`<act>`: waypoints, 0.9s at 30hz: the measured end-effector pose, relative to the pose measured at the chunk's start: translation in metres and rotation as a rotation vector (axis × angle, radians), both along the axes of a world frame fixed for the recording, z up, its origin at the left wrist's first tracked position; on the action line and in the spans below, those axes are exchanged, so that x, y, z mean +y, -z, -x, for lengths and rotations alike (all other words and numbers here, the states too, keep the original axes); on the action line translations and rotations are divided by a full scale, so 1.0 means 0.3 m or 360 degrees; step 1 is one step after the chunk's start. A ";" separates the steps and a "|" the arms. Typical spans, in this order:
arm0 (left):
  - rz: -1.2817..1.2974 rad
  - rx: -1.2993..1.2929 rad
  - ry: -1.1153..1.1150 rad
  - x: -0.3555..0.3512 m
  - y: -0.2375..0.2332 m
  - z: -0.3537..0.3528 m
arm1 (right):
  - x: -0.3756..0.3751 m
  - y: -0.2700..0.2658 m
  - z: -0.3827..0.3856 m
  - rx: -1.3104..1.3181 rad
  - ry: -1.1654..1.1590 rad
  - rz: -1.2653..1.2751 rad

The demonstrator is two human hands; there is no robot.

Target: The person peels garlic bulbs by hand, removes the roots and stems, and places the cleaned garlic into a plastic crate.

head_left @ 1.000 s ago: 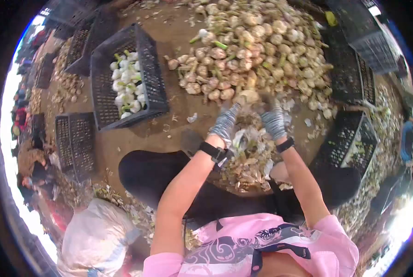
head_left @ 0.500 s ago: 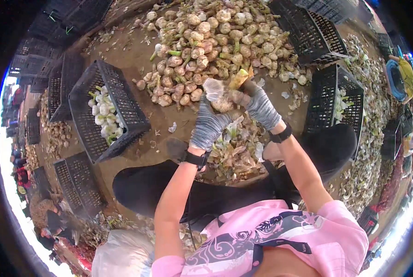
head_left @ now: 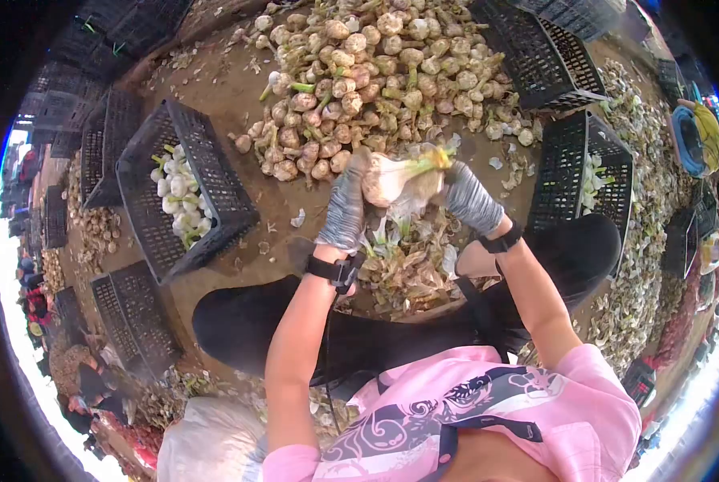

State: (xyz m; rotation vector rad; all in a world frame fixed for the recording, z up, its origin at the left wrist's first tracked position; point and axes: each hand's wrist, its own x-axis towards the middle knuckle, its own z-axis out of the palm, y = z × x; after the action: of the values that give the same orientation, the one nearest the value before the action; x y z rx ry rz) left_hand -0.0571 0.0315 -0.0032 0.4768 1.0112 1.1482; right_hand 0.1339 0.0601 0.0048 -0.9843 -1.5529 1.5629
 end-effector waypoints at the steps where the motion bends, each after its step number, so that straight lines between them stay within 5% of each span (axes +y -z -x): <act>1: 0.0331 -0.0219 0.0075 0.007 0.030 0.007 | -0.005 0.018 0.011 -0.0162 -0.0082 -0.0143; 3: 0.0463 -0.0273 -0.0005 0.015 0.053 0.013 | -0.038 -0.018 0.023 -0.0291 -0.0061 -0.0224; 6: 0.0683 -0.0262 0.0331 0.006 -0.103 0.025 | -0.051 -0.034 0.027 -0.0555 0.0005 -0.0374; 11: 0.0342 0.0166 0.0373 0.001 0.036 -0.003 | -0.053 0.019 0.007 -0.0480 0.0122 -0.0465; 13: -0.0502 0.1314 0.0048 0.012 0.038 -0.053 | -0.076 -0.023 0.009 -0.0498 0.0073 -0.0315; 17: 0.0031 0.0363 0.0288 -0.023 -0.031 -0.057 | -0.085 -0.038 0.005 -0.0049 0.0101 0.0128; 19: 0.0165 0.0362 0.0322 -0.012 -0.033 -0.050 | -0.087 -0.037 -0.006 0.0374 0.0145 0.0505; 21: 0.0160 0.0067 0.0239 0.002 -0.002 -0.053 | -0.087 0.008 -0.024 0.0227 0.0105 0.0507; 23: 0.0191 0.0006 0.0314 -0.004 -0.015 -0.045 | -0.089 0.012 -0.030 -0.0266 0.0023 -0.0481; 25: -0.0006 0.0390 0.0196 -0.011 -0.075 -0.049 | -0.078 -0.019 -0.028 -0.0105 -0.0034 -0.0240; 26: -0.0006 0.0392 0.0201 -0.010 -0.073 -0.045 | -0.071 -0.040 -0.029 -0.0355 0.0015 -0.0695; 27: -0.0390 0.0942 0.0191 -0.008 -0.067 -0.037 | -0.068 -0.056 -0.024 -0.0608 0.0066 -0.1149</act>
State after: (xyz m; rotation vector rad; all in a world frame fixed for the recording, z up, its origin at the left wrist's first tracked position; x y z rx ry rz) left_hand -0.0461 0.0292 0.0170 1.1029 1.3290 1.0469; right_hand 0.1412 0.0396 0.0215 -0.9001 -2.1195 0.6860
